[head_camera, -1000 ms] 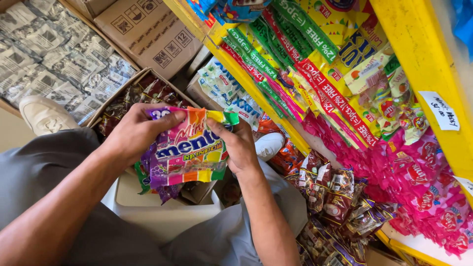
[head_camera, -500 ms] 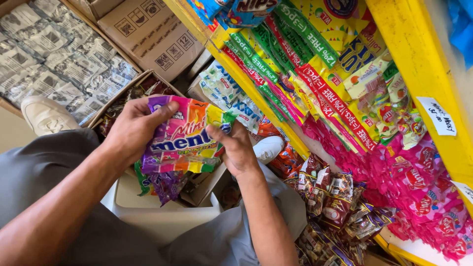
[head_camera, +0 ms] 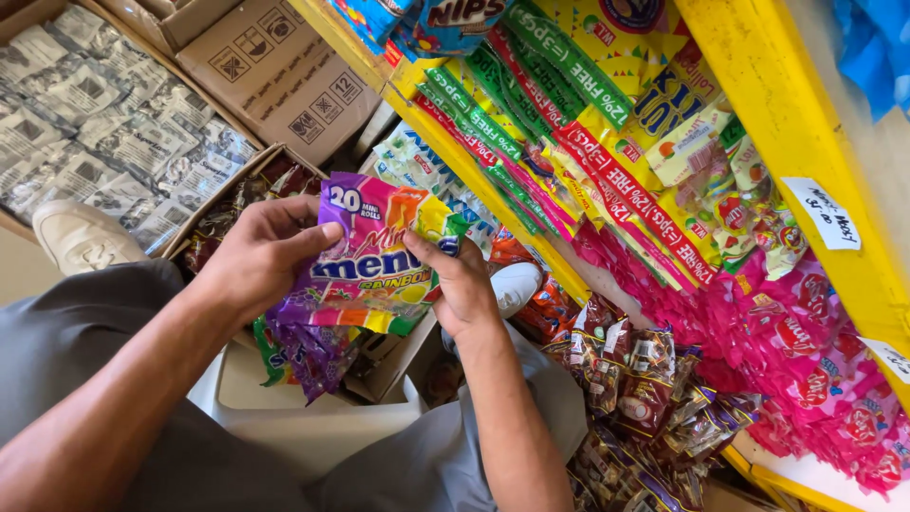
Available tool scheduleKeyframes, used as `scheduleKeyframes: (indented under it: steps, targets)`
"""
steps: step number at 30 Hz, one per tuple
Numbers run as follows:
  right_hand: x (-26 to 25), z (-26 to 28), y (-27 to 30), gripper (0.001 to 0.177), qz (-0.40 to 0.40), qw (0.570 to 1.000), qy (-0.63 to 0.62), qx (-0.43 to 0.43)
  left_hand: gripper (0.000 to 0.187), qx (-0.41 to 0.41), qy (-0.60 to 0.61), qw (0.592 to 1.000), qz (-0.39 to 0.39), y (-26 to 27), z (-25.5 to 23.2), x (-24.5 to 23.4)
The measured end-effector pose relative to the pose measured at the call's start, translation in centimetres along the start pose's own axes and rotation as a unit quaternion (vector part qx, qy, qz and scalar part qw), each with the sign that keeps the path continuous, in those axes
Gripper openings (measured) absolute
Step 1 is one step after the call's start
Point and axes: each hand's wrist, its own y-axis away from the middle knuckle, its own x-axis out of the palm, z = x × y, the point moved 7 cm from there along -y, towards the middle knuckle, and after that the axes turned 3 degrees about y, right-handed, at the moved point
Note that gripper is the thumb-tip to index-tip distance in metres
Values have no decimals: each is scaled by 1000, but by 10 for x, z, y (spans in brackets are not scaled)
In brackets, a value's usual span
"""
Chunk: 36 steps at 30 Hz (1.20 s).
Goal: The recorder is restocking candy and snack bags onto the lower shelves of a store aisle from boxes on the floor.
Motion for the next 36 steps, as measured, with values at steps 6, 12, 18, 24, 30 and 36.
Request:
scheduleKeyframes:
  steps: [6, 12, 18, 24, 30, 36]
  targets:
    - [0, -3, -2, 43, -14, 999, 22, -30, 22, 25, -144, 985, -93, 2, -5, -13]
    - [-1, 4, 2, 45, 12, 999, -30, -16, 27, -53, -157, 986, -20, 7, 0, 4]
    - [6, 2, 3, 54, 71, 997, 12, -29, 26, 15, -235, 969, -69, 9, -13, 2]
    - [12, -3, 8, 52, 87, 993, 60, -55, 27, -12, -172, 984, -51, 4, -7, -1]
    - [15, 2, 9, 44, 69, 989, 102, -83, 24, -14, -258, 966, -31, 0, 10, -15]
    - [4, -2, 3, 46, -18, 999, 2, -49, 28, -52, -209, 975, -56, 2, 3, -3]
